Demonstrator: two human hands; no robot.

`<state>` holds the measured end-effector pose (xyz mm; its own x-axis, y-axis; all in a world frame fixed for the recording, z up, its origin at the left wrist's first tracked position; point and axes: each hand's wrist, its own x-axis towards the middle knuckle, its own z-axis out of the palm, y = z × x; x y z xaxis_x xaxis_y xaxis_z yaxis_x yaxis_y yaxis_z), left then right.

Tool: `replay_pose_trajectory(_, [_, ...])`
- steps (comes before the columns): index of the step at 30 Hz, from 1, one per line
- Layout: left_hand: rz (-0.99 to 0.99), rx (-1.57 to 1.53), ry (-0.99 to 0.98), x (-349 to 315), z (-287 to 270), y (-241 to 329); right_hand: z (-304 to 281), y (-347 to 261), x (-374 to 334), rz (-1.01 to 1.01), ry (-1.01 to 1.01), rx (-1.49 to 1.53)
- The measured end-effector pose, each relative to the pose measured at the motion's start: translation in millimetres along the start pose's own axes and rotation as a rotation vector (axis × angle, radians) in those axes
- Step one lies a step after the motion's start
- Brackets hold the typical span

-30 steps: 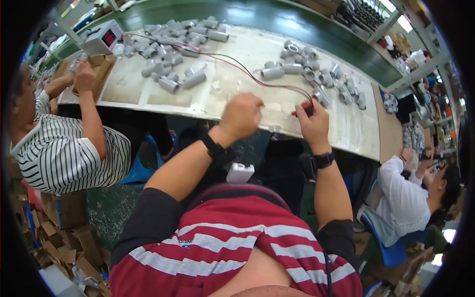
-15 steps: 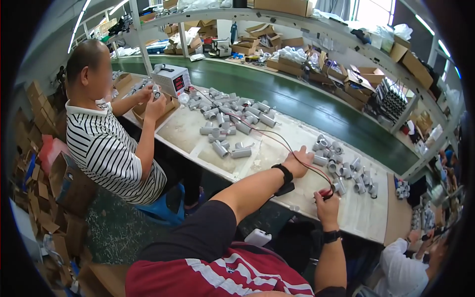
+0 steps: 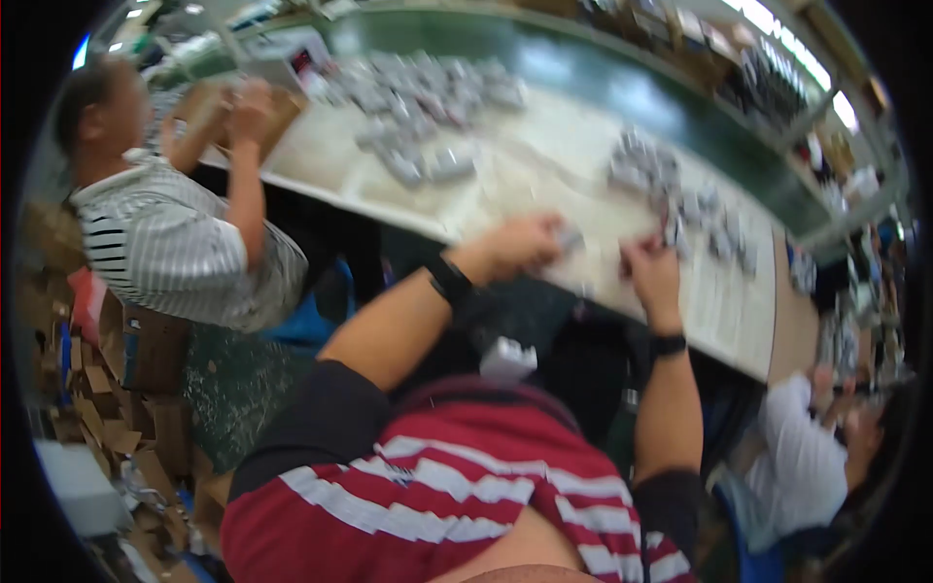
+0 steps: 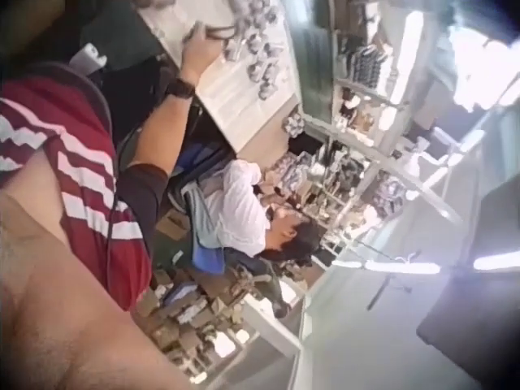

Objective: Testing small electrical components by touching them with multimeter probes at an inspection station.

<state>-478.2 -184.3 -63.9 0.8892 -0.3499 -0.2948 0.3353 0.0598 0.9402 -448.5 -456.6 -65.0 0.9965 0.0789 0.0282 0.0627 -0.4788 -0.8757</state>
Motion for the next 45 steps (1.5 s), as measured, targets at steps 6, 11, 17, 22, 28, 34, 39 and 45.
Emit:
replay_pose_trajectory(6, [0.139,-0.612,-0.016,-27,-19,-22,38,-34,-8,0.255,0.001,0.694])
replay_pose_trajectory(11, [0.194,-0.629,0.029,-20,-29,-22,62,-32,-9,0.077,0.088,0.488])
replay_pose_trajectory(17, [0.216,-0.607,0.078,-17,-33,-26,63,-37,-2,-0.111,0.062,-0.111])
replay_pose_trajectory(22, [0.370,-0.465,0.149,-16,-33,-37,68,-34,-3,-0.097,0.069,-0.098])
replay_pose_trajectory(28, [0.485,-0.283,0.145,-14,-31,-39,85,-39,-10,0.090,0.044,0.620])
replay_pose_trajectory(34, [0.477,-0.276,0.154,-13,-30,-38,96,-46,-16,0.089,0.045,0.523])
replay_pose_trajectory(39, [0.475,-0.258,0.158,-12,-30,-40,100,-45,-15,0.064,0.041,0.492])
replay_pose_trajectory(45, [0.494,-0.236,0.180,-13,-29,-39,103,-41,-15,0.012,0.172,0.583])
